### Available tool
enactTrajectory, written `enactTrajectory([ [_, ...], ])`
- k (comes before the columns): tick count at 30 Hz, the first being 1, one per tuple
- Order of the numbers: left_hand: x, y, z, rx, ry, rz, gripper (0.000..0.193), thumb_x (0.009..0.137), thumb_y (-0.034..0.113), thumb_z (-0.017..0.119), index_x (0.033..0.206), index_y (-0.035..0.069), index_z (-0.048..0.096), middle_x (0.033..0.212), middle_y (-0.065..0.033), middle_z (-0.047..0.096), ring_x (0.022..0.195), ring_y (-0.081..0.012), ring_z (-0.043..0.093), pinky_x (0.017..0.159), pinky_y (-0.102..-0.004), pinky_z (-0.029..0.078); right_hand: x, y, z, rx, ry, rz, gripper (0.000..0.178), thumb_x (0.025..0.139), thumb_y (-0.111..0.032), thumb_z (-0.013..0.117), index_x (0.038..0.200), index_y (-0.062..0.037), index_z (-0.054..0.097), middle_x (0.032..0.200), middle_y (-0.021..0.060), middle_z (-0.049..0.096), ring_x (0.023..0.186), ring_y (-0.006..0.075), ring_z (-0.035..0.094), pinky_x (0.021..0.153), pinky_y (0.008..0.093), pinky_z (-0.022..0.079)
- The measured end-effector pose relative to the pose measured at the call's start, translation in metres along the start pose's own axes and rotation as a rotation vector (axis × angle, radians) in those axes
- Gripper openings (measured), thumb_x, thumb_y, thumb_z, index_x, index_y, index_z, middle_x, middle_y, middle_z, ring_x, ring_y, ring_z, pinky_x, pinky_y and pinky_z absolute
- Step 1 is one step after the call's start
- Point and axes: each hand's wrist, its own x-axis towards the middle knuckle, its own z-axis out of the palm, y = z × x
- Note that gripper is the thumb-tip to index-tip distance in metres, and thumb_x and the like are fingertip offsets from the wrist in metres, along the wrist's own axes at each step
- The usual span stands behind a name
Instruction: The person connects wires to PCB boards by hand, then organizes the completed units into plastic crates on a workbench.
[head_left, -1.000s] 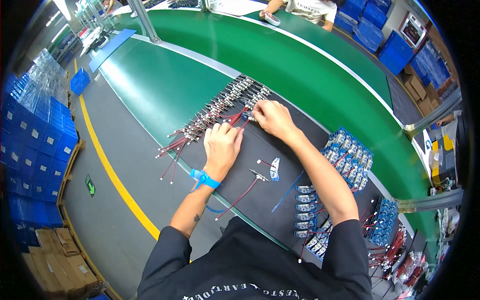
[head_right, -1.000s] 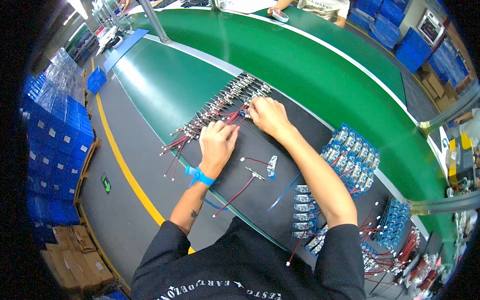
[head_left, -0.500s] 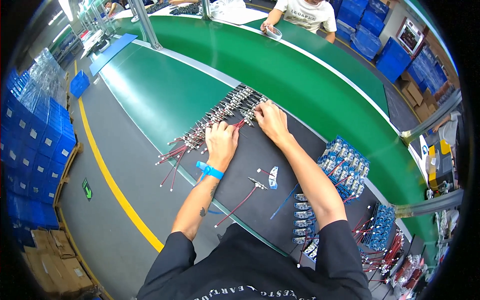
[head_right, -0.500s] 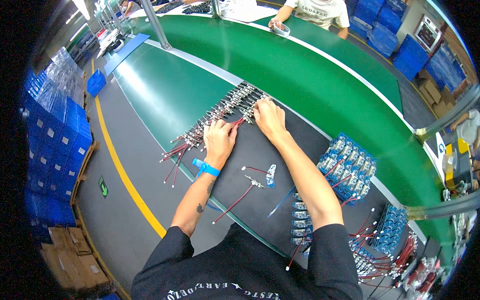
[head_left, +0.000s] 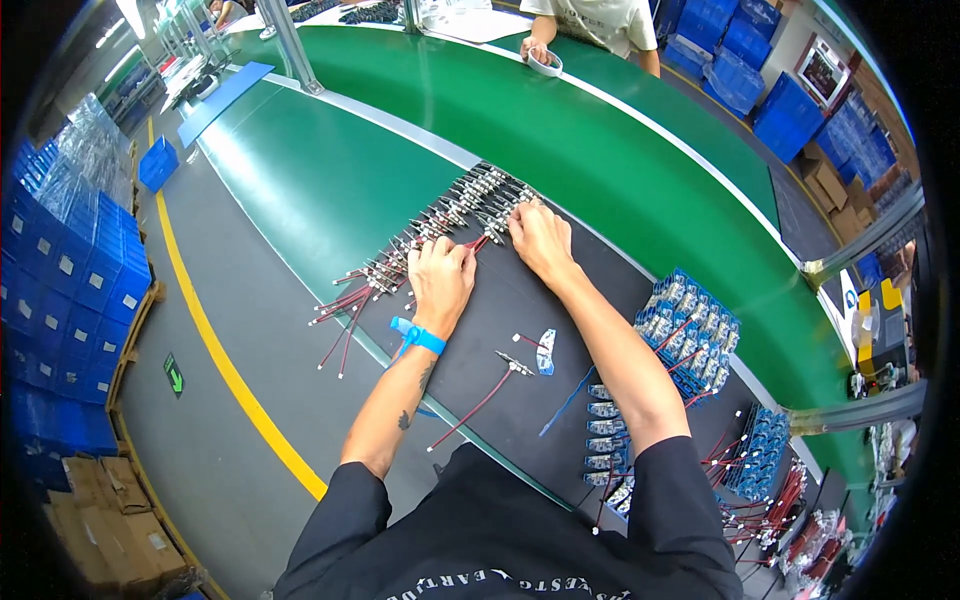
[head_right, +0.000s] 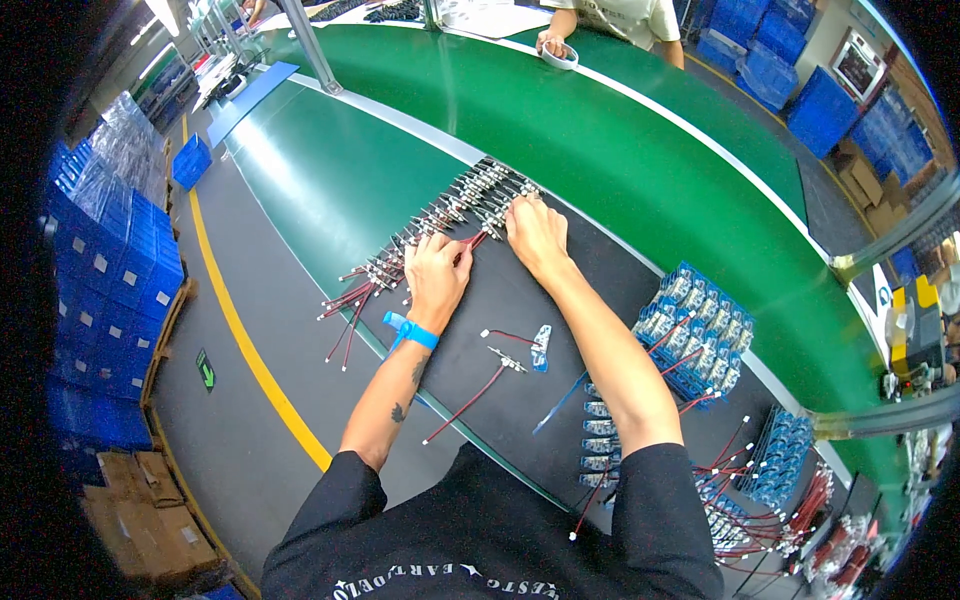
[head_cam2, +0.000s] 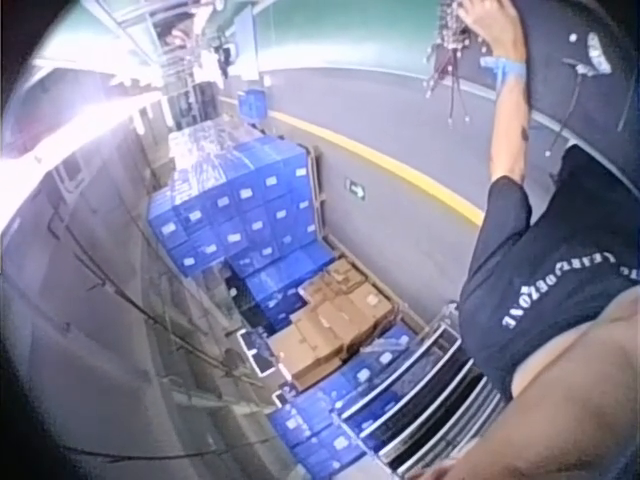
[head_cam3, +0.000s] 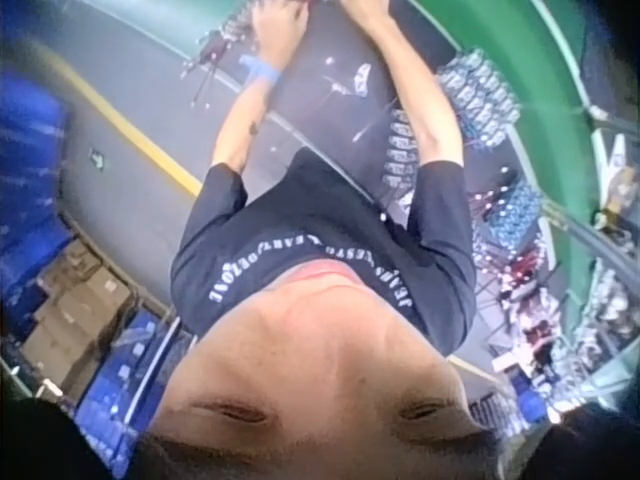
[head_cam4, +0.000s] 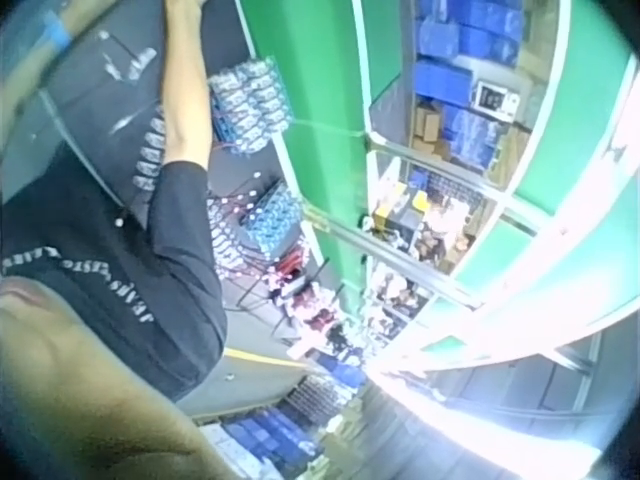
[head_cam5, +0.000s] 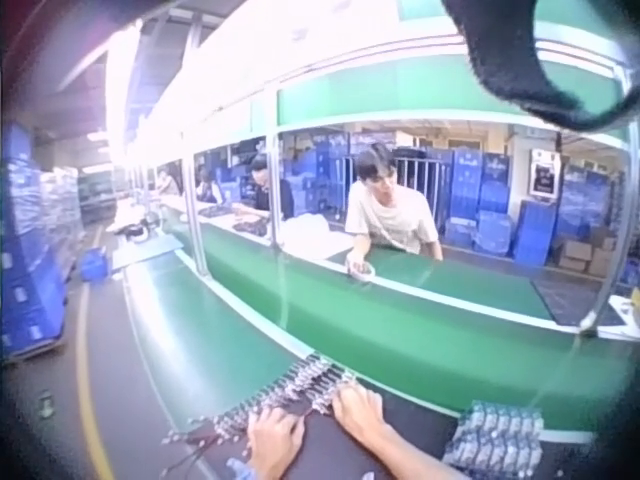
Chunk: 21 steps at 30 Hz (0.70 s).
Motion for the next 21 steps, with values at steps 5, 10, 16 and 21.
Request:
enactTrajectory([
  [5,0.003,0.004,0.006,0.009,-0.035,-0.003,0.012,0.074,0.016,0.069,0.067,0.008,0.065,0.072,-0.0046,0.054,0.073,-0.0221,0.053,0.067,-0.0374,0.037,-0.001,0.006,-0.011,-0.006,0.018,0.012,0.016,0.083,-0.019,0.056,0.084,-0.0032,0.060,0.090,0.0173,0.061,0.083,0.0352,0.061,0.071,0.0458,0.048],
  [10,0.002,-0.003,0.002,0.061,0.021,0.004,0.011,0.073,0.017,0.069,0.068,0.008,0.063,0.072,-0.0051,0.055,0.071,-0.0223,0.054,0.065,-0.0377,0.036,0.003,-0.008,-0.081,-0.023,-0.556,-0.157,0.013,0.079,-0.016,0.058,0.081,-0.0039,0.063,0.080,0.0156,0.065,0.078,0.0318,0.063,0.069,0.0413,0.049],
  [16,0.007,0.005,-0.001,0.011,0.039,-0.019,0.009,0.075,0.016,0.070,0.078,0.009,0.065,0.074,-0.0038,0.057,0.073,-0.0221,0.055,0.065,-0.0364,0.037,-0.045,-0.012,-0.114,0.028,-1.109,-0.279,0.031,0.067,-0.013,0.073,0.097,-0.0087,0.064,0.080,0.0099,0.064,0.083,0.0291,0.063,0.071,0.0397,0.049],
  [21,0.006,0.014,-0.008,-0.198,0.099,-0.027,0.007,0.076,0.011,0.068,0.080,0.008,0.063,0.074,-0.0041,0.054,0.071,-0.0218,0.054,0.063,-0.0350,0.037,-0.058,-0.013,-0.108,0.126,-1.135,-0.254,0.018,0.071,-0.016,0.071,0.088,-0.0096,0.068,0.073,0.0064,0.061,0.074,0.0262,0.062,0.066,0.0375,0.047],
])
